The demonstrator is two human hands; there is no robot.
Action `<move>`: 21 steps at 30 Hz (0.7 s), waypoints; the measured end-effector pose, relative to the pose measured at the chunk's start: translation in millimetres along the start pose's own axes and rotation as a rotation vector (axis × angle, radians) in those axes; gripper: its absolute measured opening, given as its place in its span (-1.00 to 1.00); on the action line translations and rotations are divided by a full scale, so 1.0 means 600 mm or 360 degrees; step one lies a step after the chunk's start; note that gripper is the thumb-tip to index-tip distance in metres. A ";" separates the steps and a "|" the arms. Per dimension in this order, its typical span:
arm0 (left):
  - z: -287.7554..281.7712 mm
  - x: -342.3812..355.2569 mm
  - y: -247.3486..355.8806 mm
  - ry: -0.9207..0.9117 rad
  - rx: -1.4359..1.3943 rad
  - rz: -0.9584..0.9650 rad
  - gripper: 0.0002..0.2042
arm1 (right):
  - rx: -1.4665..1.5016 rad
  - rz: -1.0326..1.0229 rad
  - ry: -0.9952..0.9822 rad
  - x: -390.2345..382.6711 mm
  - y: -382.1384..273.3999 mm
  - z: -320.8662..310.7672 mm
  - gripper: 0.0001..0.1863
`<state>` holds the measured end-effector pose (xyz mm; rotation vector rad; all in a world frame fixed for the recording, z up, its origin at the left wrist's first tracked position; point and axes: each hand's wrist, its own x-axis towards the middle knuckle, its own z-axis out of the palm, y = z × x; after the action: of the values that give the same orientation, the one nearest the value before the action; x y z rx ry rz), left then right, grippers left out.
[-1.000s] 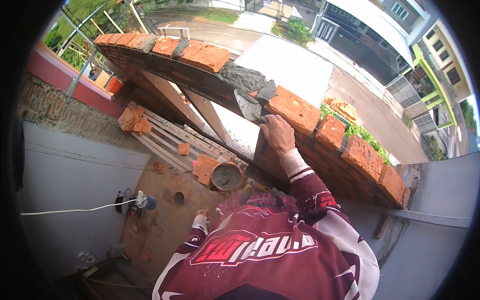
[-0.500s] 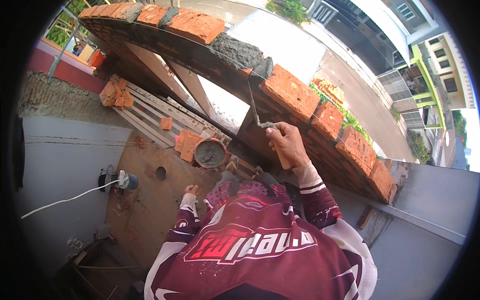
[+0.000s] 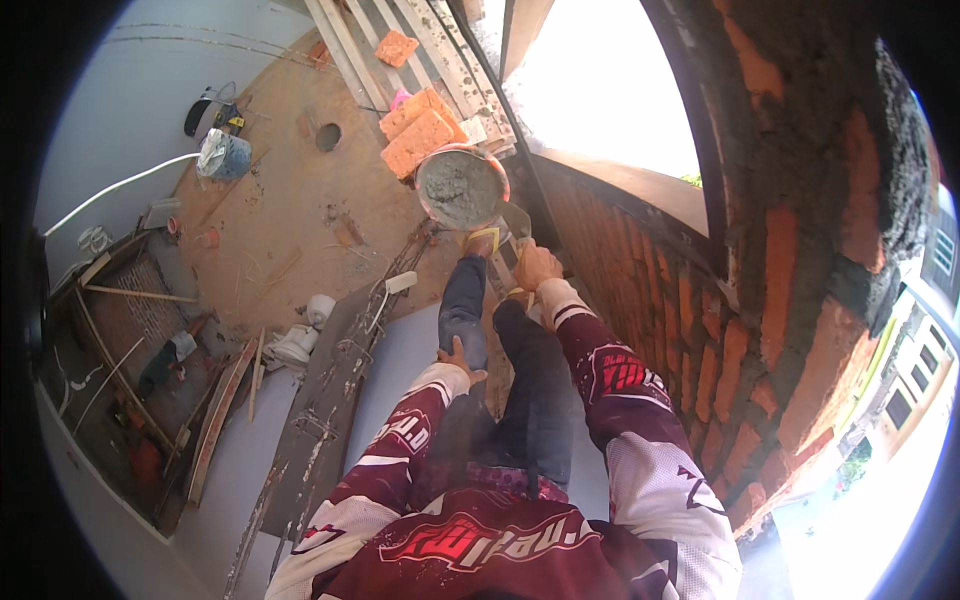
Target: The person applies mortar to a brick wall using a trowel and places bricks on top. The person repeatedly scoops mortar from a bucket, spreads it along the wall, and positions bricks to continue building the wall.
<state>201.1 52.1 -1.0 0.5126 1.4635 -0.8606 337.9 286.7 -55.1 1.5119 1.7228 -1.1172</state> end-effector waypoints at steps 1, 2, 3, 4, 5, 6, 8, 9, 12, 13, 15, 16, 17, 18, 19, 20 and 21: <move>0.002 0.013 0.006 -0.0007 -0.0054 0.0017 0.25 | -0.0087 -0.0108 0.0117 0.044 -0.014 0.019 -0.59; -0.002 0.029 0.016 0.0081 -0.0154 0.0070 0.26 | -0.0200 -0.0165 0.0223 0.099 -0.030 0.024 -0.64; -0.005 0.047 0.026 0.0091 -0.0227 0.0044 0.27 | -0.0265 -0.0251 0.0365 0.152 -0.049 0.030 -0.66; -0.005 0.058 0.029 0.0087 -0.0218 0.0021 0.25 | -0.0350 -0.0269 0.0427 0.198 -0.065 0.037 -0.67; -0.002 0.067 0.036 0.0087 -0.0212 -0.0007 0.24 | -0.0465 -0.0314 0.0534 0.245 -0.082 0.044 -0.68; 0.000 0.074 0.039 0.0090 -0.0206 -0.0028 0.23 | -0.0579 -0.0344 0.0601 0.283 -0.097 0.054 -0.68; 0.001 0.086 0.044 0.0144 -0.0286 0.0004 0.19 | -0.0801 -0.0326 0.0643 0.350 -0.119 0.074 -0.70; 0.006 0.085 0.044 0.0138 -0.0329 0.0019 0.18 | -0.0846 -0.0360 0.0576 0.369 -0.124 0.086 -0.72; 0.009 0.081 0.051 0.0177 -0.0253 -0.0004 0.11 | -0.0728 -0.0383 -0.0073 0.393 -0.122 0.111 -0.74; 0.007 0.079 0.054 0.0164 -0.0244 -0.0010 0.11 | -0.0552 -0.0310 -0.0158 0.391 -0.114 0.111 -0.75; 0.000 0.078 0.062 0.0150 -0.0245 -0.0010 0.11 | -0.0657 -0.0435 -0.0235 0.386 -0.101 0.107 -0.75; -0.002 0.076 0.065 0.0138 -0.0240 -0.0011 0.10 | -0.0763 -0.0466 -0.0313 0.385 -0.095 0.102 -0.74; -0.007 0.077 0.066 0.0138 -0.0234 -0.0013 0.10 | -0.0653 -0.0562 -0.0396 0.381 -0.090 0.100 -0.75; -0.010 0.074 0.066 0.0123 -0.0267 0.0002 0.09 | -0.0609 -0.0604 -0.0462 0.379 -0.086 0.095 -0.75; -0.013 0.074 0.065 0.0119 -0.0301 0.0012 0.09 | -0.0522 -0.0554 -0.0527 0.378 -0.086 0.095 -0.76; -0.016 0.073 0.064 0.0131 -0.0316 0.0004 0.09 | -0.0276 -0.0306 -0.0563 0.375 -0.085 0.095 -0.76; -0.018 0.073 0.063 0.0128 -0.0329 0.0016 0.09 | 0.0212 -0.0011 -0.0595 0.376 -0.088 0.097 -0.76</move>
<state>218.6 75.7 -52.2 0.4029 1.6015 -0.6776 238.3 345.6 -264.0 1.2725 1.4226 -1.4388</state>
